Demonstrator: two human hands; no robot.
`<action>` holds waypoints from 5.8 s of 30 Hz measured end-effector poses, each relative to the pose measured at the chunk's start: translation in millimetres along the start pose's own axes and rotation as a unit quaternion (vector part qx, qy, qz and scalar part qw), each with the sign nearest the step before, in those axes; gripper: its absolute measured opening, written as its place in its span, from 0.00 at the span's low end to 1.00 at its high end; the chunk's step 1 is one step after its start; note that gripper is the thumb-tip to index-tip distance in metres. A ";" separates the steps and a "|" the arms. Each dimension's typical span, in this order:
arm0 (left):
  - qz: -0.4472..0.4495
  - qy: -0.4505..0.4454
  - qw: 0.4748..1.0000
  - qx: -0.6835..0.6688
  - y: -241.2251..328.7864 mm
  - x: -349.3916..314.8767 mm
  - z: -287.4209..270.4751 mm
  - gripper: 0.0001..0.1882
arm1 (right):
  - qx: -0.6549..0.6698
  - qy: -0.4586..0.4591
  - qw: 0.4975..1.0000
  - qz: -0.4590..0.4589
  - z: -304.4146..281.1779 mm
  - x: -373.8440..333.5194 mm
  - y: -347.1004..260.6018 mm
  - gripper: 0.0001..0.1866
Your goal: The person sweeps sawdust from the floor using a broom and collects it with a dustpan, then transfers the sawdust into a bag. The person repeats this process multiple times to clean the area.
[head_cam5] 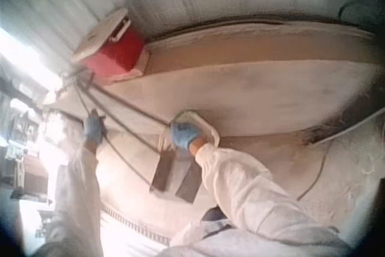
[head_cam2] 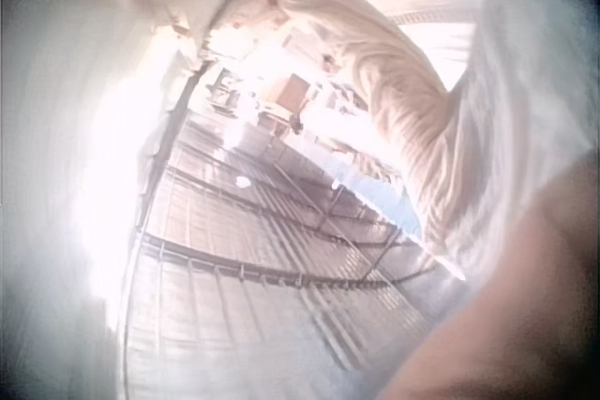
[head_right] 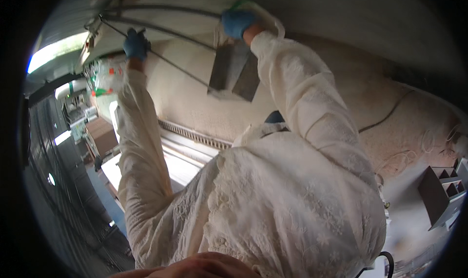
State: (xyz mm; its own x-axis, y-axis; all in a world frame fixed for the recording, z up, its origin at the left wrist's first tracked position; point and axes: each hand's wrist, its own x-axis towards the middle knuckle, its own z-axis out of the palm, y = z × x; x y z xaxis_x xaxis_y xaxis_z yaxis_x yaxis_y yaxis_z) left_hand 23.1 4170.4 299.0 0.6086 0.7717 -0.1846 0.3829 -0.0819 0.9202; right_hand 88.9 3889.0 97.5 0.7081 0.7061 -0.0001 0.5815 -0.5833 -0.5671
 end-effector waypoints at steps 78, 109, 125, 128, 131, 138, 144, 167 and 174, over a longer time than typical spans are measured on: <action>0.187 -0.780 0.576 0.158 -134.8 -1123.5 843.5 0.12 | 0.478 0.539 0.239 0.651 103.2 -1345.0 298.5 0.22; -0.085 -0.529 0.770 0.345 -364.3 -1198.1 1273.2 0.21 | 0.392 0.499 0.395 0.664 -324.8 -1553.4 654.2 0.23; 0.110 -0.177 0.842 0.497 -248.8 -1390.5 1310.5 0.34 | 0.409 0.318 0.576 0.632 -437.4 -1778.8 971.0 0.25; 0.302 -0.170 0.831 0.436 -232.6 -1473.1 1355.4 0.36 | 0.439 0.324 0.560 0.623 -452.2 -1816.5 1021.5 0.24; 0.358 -0.184 0.871 0.280 -244.9 -1511.7 1435.1 0.36 | 0.472 0.329 0.547 0.608 -454.7 -1834.7 1060.4 0.23; 0.033 -0.618 0.731 0.289 -243.8 -1537.0 1566.1 0.23 | 0.471 0.297 0.553 0.620 -440.0 -1815.9 1103.8 0.23; 0.227 -0.668 0.581 0.406 -318.6 -1604.7 1581.9 0.32 | 0.511 0.265 0.537 0.616 -396.5 -1753.5 1133.6 0.27; 0.133 -0.739 0.532 0.391 -527.8 -1625.6 1528.5 0.25 | 0.692 0.324 0.137 0.630 -33.3 -1616.4 1367.9 0.34; 0.307 -0.755 0.408 0.411 -515.5 -1640.9 1529.9 0.33 | 0.785 0.465 0.064 0.405 -111.0 -1622.5 1316.3 0.16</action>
State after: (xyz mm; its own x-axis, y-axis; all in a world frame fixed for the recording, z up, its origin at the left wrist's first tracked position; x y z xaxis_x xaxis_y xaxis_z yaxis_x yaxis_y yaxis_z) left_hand -109.7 1981.5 -400.7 0.2625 -0.7718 -0.5791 -0.4382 -0.6301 0.6411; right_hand -250.1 1931.0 -557.3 0.3942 -0.0541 -0.9174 -0.0366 0.9965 -0.0745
